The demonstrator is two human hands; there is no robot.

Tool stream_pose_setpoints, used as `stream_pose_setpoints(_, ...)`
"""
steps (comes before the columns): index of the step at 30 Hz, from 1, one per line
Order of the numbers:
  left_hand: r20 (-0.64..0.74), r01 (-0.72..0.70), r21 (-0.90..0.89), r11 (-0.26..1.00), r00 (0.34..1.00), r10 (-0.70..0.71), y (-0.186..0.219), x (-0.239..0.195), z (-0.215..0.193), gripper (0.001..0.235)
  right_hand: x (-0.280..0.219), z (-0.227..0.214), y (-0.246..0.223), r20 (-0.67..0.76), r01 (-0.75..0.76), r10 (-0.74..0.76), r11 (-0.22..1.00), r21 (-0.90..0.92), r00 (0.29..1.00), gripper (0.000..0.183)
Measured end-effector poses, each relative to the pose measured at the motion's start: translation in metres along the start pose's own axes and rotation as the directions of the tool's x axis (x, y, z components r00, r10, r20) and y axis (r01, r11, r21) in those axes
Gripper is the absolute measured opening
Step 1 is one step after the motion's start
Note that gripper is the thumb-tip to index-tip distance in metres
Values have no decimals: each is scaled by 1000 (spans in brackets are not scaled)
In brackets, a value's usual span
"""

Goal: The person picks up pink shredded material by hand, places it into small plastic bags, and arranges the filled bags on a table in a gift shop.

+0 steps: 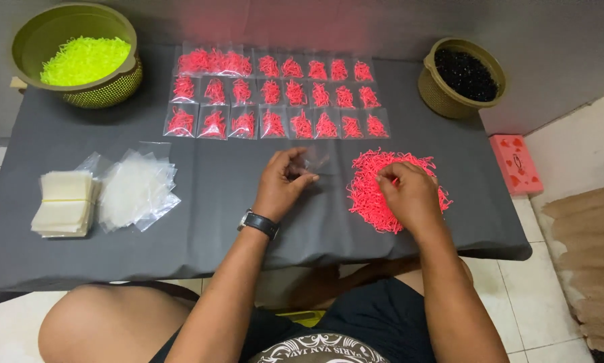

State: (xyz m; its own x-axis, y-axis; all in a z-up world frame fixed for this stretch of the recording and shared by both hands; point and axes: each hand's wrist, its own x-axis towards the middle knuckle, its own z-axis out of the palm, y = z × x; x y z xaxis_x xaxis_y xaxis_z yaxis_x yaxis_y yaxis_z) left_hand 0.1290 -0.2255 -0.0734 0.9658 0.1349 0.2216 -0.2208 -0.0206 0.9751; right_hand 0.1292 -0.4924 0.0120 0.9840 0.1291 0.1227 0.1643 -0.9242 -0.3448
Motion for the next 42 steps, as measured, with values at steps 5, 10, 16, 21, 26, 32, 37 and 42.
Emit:
stream_pose_setpoints(5,4,-17,58,998,1000,16,2,0,2,62,4,-3,-36,-44,-53,79,902,429,996,13)
stream_pose_setpoints(10,15,-29,114,993,1000,28,6,-2,1,63,22,-4,-78,-82,103,-70,845,524,994,13)
stream_pose_setpoints(16,39,-64,110,992,997,60,6,-2,1,61,45,1,-95,-57,346,-343,905,248,938,8)
stream_pose_setpoints(21,86,-31,22,999,996,29,10,-3,0,65,57,12,-92,89,231,-282,899,372,955,11)
stream_pose_setpoints(26,118,-10,83,997,993,0,12,-4,1,73,60,5,-99,212,156,-245,918,366,946,13)
stream_pose_setpoints(32,92,-22,109,994,996,12,9,-4,1,68,60,-5,-103,238,212,-303,915,342,923,14)
stream_pose_setpoints(37,107,-20,92,996,994,11,8,-4,0,68,53,-7,-99,273,156,-264,919,361,925,15)
stream_pose_setpoints(42,110,-3,41,999,994,-1,3,-3,1,68,47,-15,-102,264,124,-255,896,426,930,18)
